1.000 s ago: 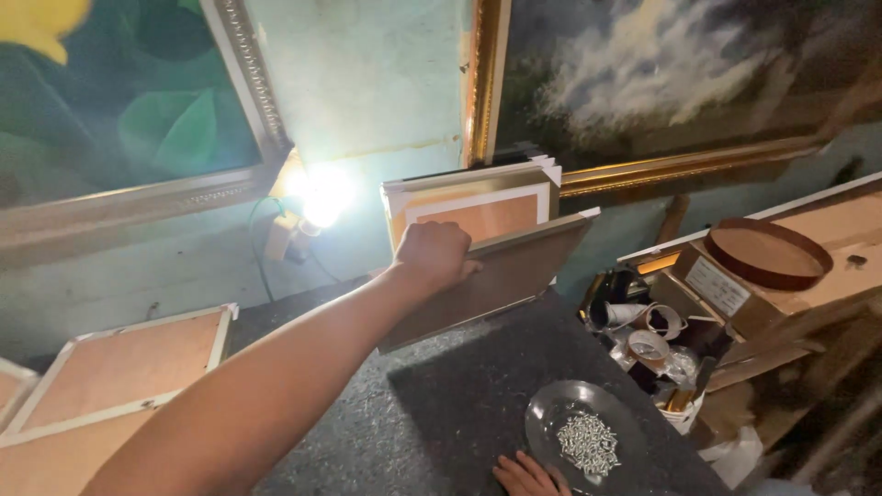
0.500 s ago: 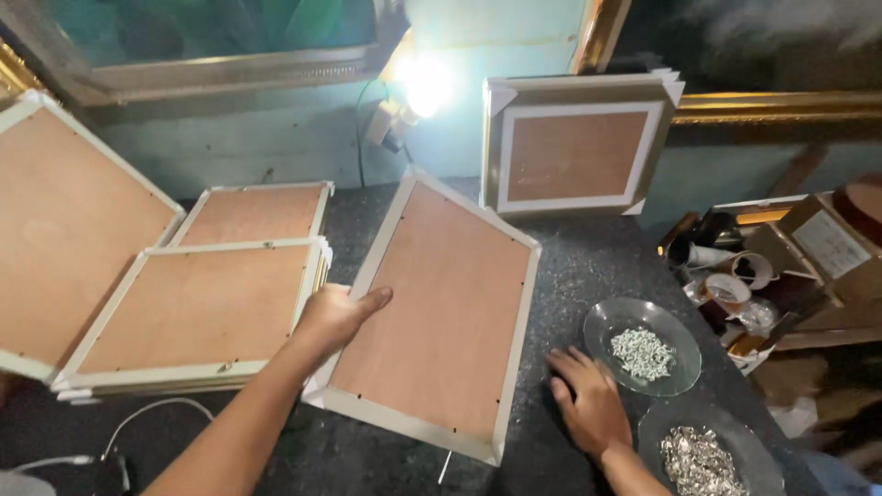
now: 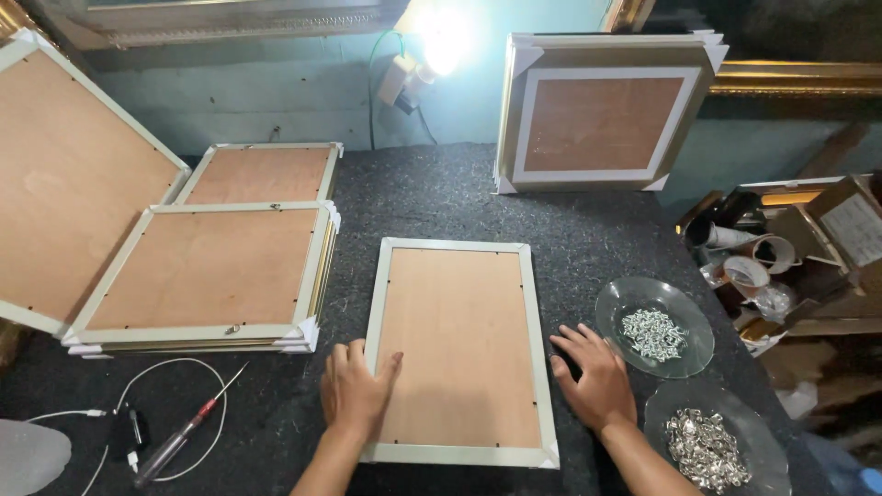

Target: Assembling picture frames by inserting metal fasteners to secure the backing using a hand tool.

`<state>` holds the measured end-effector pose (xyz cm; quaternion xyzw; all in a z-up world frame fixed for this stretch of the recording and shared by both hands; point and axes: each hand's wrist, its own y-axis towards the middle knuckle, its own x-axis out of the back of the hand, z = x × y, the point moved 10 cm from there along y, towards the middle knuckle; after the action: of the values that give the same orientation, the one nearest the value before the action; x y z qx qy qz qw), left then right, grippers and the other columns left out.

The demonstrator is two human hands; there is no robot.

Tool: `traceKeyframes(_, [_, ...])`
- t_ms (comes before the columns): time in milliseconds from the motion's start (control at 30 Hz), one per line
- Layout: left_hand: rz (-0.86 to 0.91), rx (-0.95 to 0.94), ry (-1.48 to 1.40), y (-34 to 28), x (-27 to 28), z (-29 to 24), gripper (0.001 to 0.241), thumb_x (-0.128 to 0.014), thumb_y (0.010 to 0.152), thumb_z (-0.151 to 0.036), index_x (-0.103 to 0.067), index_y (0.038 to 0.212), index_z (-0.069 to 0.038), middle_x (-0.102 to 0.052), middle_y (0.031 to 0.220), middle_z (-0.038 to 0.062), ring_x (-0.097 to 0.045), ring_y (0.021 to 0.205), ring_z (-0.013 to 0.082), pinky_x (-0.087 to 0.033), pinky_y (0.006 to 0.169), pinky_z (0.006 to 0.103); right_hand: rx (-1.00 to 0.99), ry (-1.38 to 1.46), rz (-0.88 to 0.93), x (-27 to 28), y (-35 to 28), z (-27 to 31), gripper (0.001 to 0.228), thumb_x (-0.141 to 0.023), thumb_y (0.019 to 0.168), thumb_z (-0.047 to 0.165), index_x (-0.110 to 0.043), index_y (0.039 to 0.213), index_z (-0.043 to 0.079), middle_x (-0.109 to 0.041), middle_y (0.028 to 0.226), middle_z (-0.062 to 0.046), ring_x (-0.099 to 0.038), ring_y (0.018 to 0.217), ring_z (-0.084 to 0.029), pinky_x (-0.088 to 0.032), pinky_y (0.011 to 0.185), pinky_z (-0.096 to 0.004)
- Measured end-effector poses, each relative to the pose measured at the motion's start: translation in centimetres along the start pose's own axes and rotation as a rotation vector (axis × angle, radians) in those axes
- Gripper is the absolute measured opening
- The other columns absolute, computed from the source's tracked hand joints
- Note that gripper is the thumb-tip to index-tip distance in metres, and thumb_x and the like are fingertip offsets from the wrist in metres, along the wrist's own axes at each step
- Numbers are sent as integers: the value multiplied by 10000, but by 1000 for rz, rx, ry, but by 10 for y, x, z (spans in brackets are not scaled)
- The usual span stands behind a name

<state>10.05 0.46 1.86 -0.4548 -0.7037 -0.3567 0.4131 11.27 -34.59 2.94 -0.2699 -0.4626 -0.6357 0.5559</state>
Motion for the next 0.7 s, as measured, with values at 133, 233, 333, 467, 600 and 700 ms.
traceKeyframes(133, [-104,37,-98,-19,12,-1,852,-598,637,-557,-266,1344,-218,-373,1191,133,-413,1006,370,-369,799,506,-27,3,41,5,3,6,412,-410,777,432,-621,1073,238,-545,1218,62,-384,1239,-153,-245,1017,-448])
traceKeyframes(233, [65,93,73,-14,-4,3,626,-387,732,-621,-361,1280,-319,-249,1400,26,-208,1267,330,-249,904,584,-39,-12,58,5,4,8,383,-408,789,404,-614,1072,248,-540,1220,66,-382,1240,-152,-249,1017,-433])
traceKeyframes(333, [128,113,124,-12,-8,2,610,-329,771,-592,-294,1321,-331,-148,1449,12,-78,1333,329,-61,1006,598,-54,-23,85,7,6,9,384,-394,789,401,-605,1077,261,-529,1231,82,-366,1250,-138,-253,1014,-438])
traceKeyframes(467, [187,129,101,-13,-9,1,612,-319,772,-593,-285,1325,-334,-118,1457,21,-49,1341,319,-42,1019,581,-200,-23,207,1,4,9,443,-361,780,466,-540,1145,290,-447,1289,105,-279,1295,-121,-176,1040,-432])
traceKeyframes(600, [171,127,97,-11,-11,0,619,-341,765,-605,-299,1321,-337,-130,1453,30,-60,1337,321,-62,1014,585,-172,-204,268,-9,-1,15,560,-325,782,556,-372,1281,305,-295,1378,66,-155,1334,-172,-109,1040,-493])
traceKeyframes(700, [181,187,99,-13,-17,3,642,-374,771,-599,-249,1342,-335,-111,1461,15,-57,1339,310,-95,1020,564,-145,-213,228,-11,0,12,544,-349,778,540,-397,1270,311,-314,1372,48,-179,1330,-185,-122,1029,-513])
